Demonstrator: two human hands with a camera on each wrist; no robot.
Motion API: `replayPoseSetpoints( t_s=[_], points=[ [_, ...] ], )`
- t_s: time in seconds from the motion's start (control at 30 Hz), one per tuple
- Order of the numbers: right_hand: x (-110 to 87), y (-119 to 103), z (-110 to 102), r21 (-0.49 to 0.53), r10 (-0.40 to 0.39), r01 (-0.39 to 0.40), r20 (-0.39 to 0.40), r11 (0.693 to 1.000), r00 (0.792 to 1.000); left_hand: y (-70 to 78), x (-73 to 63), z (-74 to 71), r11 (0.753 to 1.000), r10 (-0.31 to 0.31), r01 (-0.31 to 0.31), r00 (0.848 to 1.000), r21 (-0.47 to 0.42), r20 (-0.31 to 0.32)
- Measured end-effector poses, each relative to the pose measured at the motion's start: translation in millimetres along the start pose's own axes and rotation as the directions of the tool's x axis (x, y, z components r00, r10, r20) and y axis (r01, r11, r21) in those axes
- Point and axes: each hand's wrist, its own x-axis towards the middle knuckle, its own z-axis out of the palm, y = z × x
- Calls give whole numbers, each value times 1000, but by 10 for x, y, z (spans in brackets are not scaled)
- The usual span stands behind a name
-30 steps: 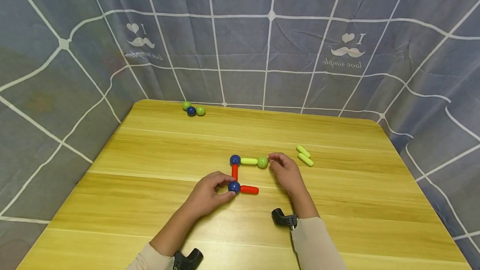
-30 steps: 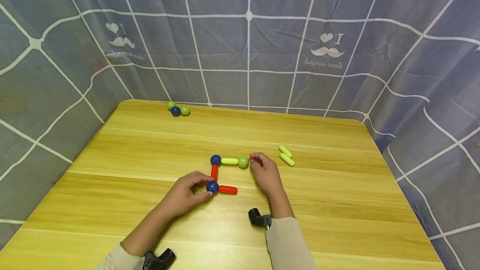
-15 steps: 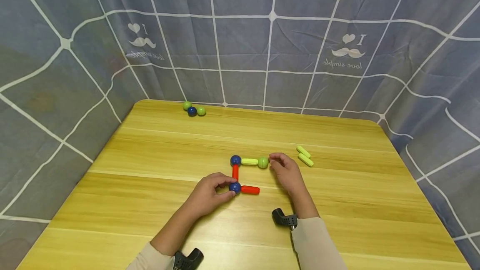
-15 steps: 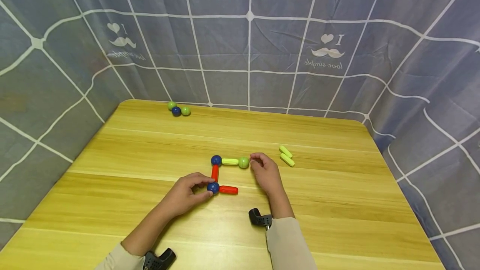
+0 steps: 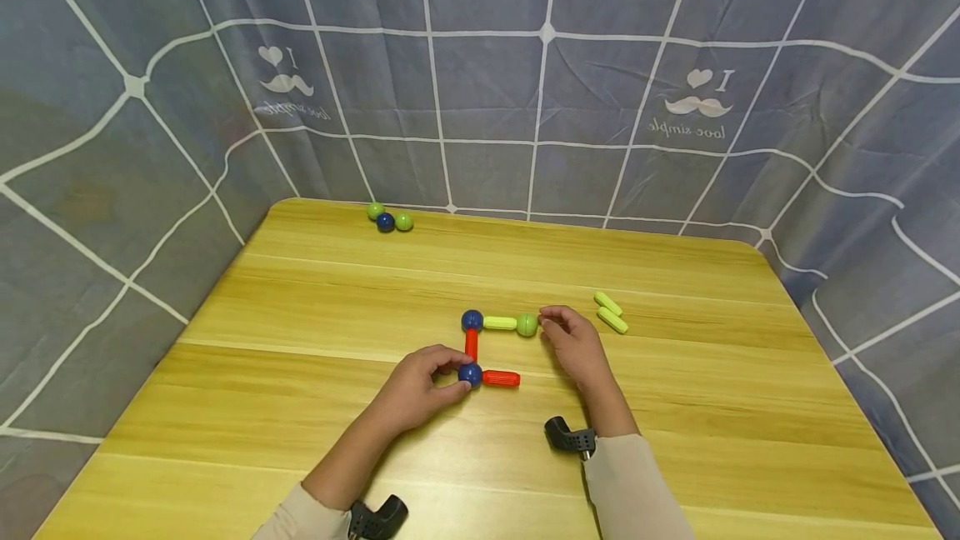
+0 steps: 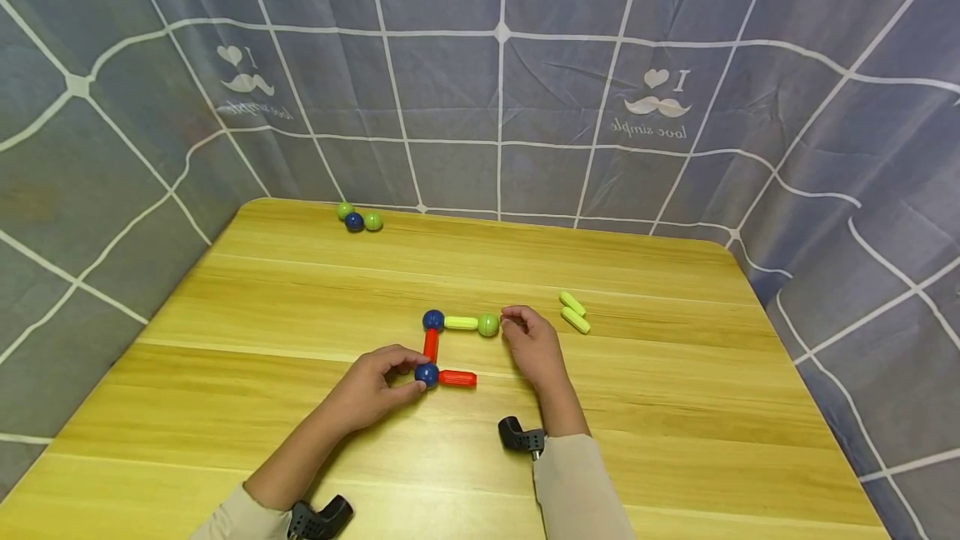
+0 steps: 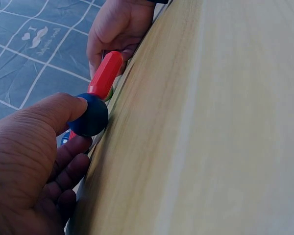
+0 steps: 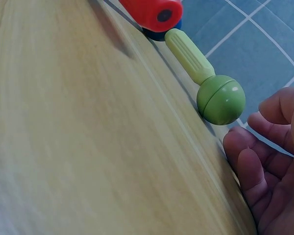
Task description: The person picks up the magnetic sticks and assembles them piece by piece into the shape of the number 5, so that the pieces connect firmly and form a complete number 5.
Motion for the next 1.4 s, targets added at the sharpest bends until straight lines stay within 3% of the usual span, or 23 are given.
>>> replayPoseSetpoints(
  t_s=[0.77,1.4],
  points=[
    [4,-6,0,37,13,-13,9,999,1000,29,-3,-22,1000,-13,13,1000,-4,10],
    [40,-38,-39,-29,56,-55,39,998,998,-2,-1,-4,1000,-3,3,1000,-2,8]
  ],
)
